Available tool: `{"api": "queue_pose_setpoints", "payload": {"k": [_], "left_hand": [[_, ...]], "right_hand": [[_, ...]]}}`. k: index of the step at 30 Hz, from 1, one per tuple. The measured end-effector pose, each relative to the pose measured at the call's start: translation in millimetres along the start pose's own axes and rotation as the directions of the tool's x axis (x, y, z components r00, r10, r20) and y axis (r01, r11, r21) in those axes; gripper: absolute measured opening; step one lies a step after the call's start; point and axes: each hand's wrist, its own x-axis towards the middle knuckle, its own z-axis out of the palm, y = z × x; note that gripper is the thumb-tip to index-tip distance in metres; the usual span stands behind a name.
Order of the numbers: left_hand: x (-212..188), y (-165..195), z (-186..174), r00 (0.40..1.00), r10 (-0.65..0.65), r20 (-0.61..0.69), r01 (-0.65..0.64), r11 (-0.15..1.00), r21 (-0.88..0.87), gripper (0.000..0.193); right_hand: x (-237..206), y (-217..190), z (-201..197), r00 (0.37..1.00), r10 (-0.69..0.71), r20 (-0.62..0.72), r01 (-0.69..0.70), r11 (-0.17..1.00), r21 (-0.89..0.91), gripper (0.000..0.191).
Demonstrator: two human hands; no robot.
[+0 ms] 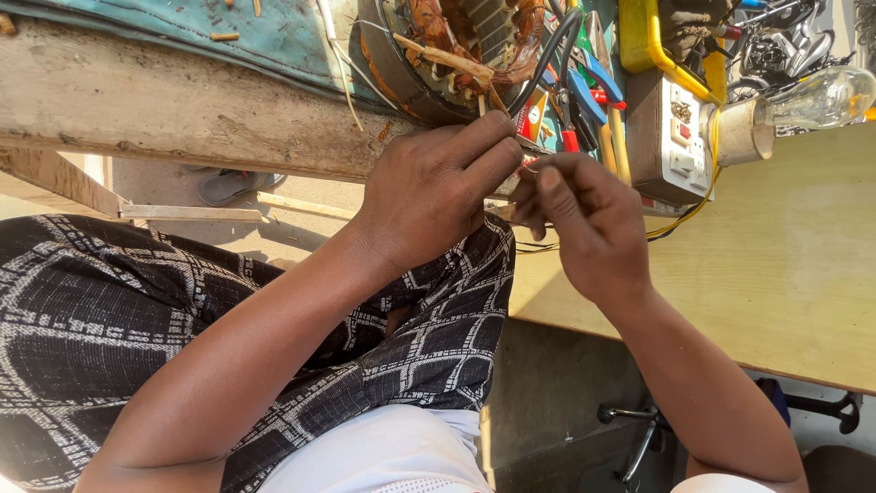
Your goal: The person sits at a workbench repairing a motor stator. They strike a match from a matchbox, use it to heat or burn material at the stator, then insert and press wooden wedges and wire into the stator slots by hand, and use pliers and a cutting tool to trim and adjust the wires and wedges.
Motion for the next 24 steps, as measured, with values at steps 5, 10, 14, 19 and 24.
{"api": "queue_pose_setpoints", "payload": {"k": [5, 10, 14, 19, 24], "left_hand": [[-0.1, 1.0, -0.6, 0.999, 0.012, -0.036, -0.012, 1.0, -0.011, 0.035], [-0.2, -0.4, -0.2, 1.0, 0.004, -0.024, -0.004, 1.0, -0.007, 0.033], [0.0, -0.7, -0.2, 0.999, 0.021, -0.025, -0.021, 1.0, -0.017, 0.035], [-0.6, 0.9, -0.2, 1.0, 0.0, -0.014, 0.0, 1.0, -0.021, 0.032], [0.3, 0.9, 0.1, 0.999, -0.003, -0.032, 0.003, 1.0, -0.018, 0.032]], "right_hand": [[4.0, -14.6, 2.7, 0.646, -0.681, 0.346, 0.51, 0.047, -0.859, 0.023], [13.0, -2.7, -5.1, 0.79, -0.561, 0.246, 0.481, 0.321, -0.816, 0.013], [5.7, 9.8, -2.1, 0.998, -0.052, -0.026, 0.044, 0.969, -0.243, 0.02], [1.0, -6.0, -1.7, 0.946, -0.325, -0.004, 0.284, 0.834, -0.473, 0.022], [11.7, -15.4, -4.1, 0.567, -0.632, 0.529, 0.566, -0.168, -0.807, 0.016]]}}
